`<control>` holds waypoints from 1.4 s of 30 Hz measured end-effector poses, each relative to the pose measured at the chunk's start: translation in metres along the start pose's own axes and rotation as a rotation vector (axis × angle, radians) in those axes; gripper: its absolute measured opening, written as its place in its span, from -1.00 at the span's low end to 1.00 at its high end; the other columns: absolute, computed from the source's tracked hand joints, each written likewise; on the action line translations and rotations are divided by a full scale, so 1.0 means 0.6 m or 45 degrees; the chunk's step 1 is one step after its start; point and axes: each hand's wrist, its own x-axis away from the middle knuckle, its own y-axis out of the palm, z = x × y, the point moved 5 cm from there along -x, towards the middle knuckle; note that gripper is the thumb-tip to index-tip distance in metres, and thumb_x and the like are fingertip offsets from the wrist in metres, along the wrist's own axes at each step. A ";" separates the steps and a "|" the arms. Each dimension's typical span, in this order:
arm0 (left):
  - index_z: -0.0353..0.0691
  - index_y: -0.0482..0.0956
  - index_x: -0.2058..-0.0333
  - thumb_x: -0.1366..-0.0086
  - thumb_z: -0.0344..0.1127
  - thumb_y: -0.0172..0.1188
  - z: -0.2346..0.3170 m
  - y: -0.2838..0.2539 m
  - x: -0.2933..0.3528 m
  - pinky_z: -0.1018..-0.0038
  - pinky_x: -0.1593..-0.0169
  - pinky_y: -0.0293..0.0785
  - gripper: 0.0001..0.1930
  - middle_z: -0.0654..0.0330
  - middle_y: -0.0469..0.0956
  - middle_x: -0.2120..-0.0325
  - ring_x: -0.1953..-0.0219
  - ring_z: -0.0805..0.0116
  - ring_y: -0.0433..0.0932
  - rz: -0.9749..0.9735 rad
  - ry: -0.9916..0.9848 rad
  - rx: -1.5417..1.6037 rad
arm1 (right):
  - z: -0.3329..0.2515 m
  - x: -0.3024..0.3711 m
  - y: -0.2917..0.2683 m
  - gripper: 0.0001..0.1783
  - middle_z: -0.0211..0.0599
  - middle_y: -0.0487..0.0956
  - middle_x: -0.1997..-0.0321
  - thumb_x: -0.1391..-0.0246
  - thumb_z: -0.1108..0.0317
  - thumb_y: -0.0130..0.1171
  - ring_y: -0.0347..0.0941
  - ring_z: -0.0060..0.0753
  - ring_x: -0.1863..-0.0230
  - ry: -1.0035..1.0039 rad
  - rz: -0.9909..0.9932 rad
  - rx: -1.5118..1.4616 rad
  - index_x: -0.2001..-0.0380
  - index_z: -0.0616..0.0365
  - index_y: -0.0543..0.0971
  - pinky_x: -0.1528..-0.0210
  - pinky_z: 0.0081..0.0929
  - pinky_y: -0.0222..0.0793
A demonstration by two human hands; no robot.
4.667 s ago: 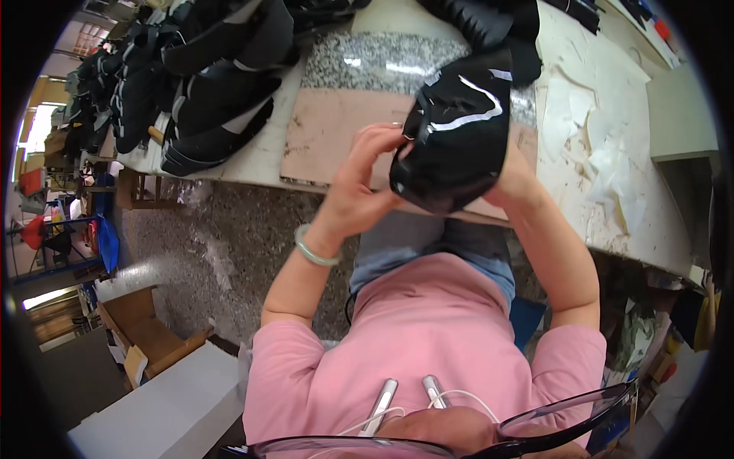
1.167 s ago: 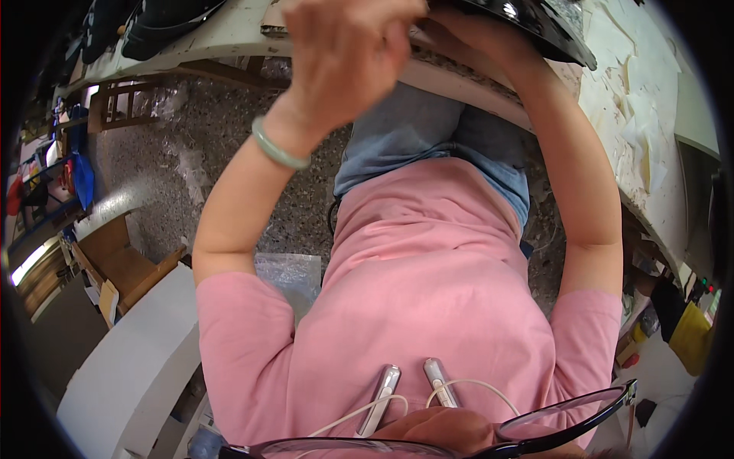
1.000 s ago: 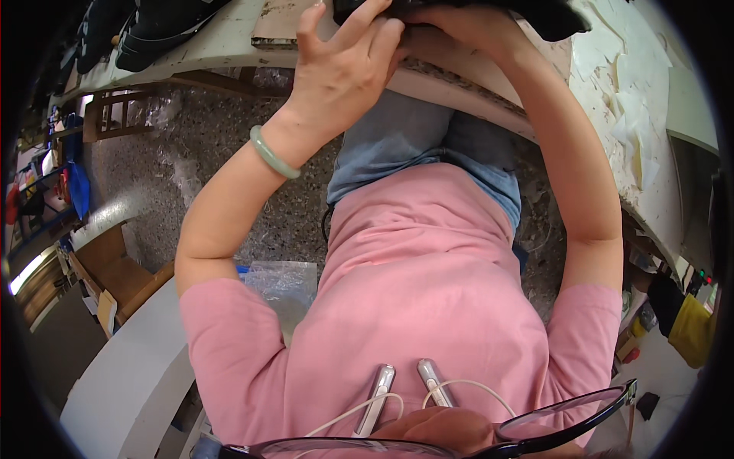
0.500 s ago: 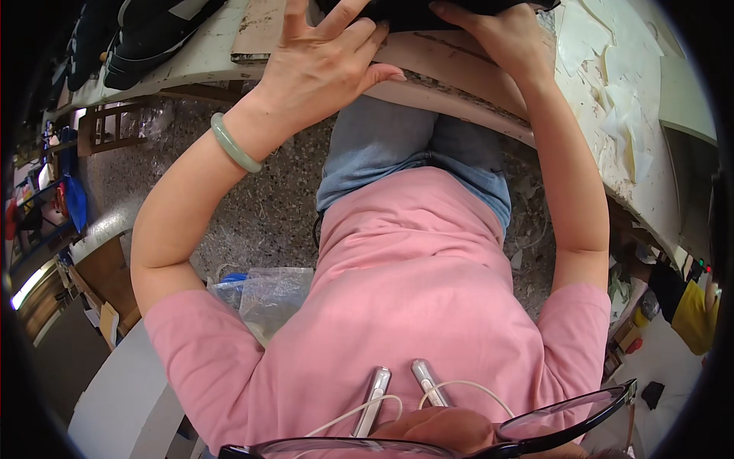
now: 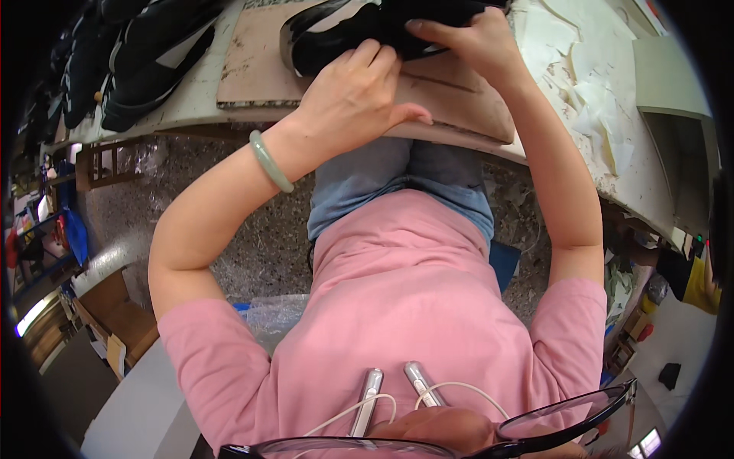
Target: The person attaches white padding pieces onto shoe components by hand, then aligns and presses the shoe upper pieces together.
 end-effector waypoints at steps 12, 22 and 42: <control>-0.53 0.47 0.07 -0.19 0.05 0.19 -0.019 -0.015 -0.048 0.31 -0.03 0.42 -0.37 -0.07 0.43 0.08 0.06 0.06 0.40 -0.067 0.047 0.301 | 0.103 -0.005 -0.023 -0.49 -0.05 0.55 0.56 0.28 0.01 0.48 0.46 -0.13 0.55 0.001 0.272 -0.045 0.67 0.33 0.58 0.41 -0.33 0.39; -0.43 0.50 0.05 -0.22 0.11 0.12 -0.018 -0.002 -0.110 0.38 0.09 0.45 -0.38 0.03 0.46 0.20 0.15 0.17 0.42 -0.244 0.112 0.241 | 0.101 -0.003 -0.011 -0.58 -0.01 0.51 0.21 0.17 0.16 0.42 0.47 0.01 0.23 -0.301 0.358 0.050 0.47 0.36 0.58 0.20 -0.23 0.41; -0.07 0.16 -0.24 0.04 -0.44 0.37 -0.117 -0.029 -0.137 0.17 -0.20 0.26 -0.16 0.02 0.46 0.09 -0.15 -0.01 0.30 -0.248 -0.115 0.367 | 0.050 0.026 -0.051 -0.82 -0.28 0.52 0.34 0.19 0.48 0.17 0.45 -0.18 0.15 -0.363 -0.219 0.374 0.40 0.12 0.58 0.17 -0.30 0.43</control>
